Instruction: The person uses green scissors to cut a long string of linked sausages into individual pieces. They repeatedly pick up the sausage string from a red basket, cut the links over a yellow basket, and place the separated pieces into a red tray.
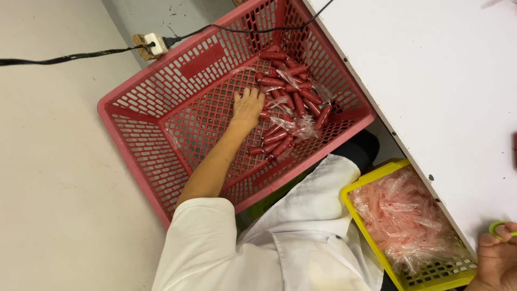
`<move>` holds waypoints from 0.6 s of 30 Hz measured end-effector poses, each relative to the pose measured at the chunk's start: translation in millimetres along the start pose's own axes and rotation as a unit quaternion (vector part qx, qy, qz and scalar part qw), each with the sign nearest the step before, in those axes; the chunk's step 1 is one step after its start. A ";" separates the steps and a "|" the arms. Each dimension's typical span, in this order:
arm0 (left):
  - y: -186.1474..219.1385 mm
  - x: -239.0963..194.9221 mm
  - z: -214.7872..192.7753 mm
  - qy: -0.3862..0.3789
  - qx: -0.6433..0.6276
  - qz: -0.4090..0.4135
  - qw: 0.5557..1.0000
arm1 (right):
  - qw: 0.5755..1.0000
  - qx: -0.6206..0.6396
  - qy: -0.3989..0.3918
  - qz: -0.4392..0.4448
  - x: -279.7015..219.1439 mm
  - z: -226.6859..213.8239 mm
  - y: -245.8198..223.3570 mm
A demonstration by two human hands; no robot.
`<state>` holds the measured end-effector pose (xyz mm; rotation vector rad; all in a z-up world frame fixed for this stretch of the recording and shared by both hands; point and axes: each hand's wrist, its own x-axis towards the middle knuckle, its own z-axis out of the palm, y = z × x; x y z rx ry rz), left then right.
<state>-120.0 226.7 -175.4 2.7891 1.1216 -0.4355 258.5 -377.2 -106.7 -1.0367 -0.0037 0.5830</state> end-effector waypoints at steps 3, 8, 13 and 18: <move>-18.7 3.6 27.3 0.006 -0.066 0.071 0.995 | 0.998 -0.047 0.039 0.008 -5.2 24.8 -3.5; -12.5 -9.8 54.4 0.086 0.034 0.027 0.995 | 0.996 -0.087 0.022 0.003 -14.6 28.6 1.5; 13.3 -47.7 16.1 0.101 -0.104 -0.116 0.983 | 0.992 -0.111 -0.054 -0.031 0.1 15.7 7.1; 75.8 -87.8 -76.3 0.205 -0.204 -0.025 0.957 | 0.901 -0.312 -0.289 -0.086 -117.9 196.2 51.3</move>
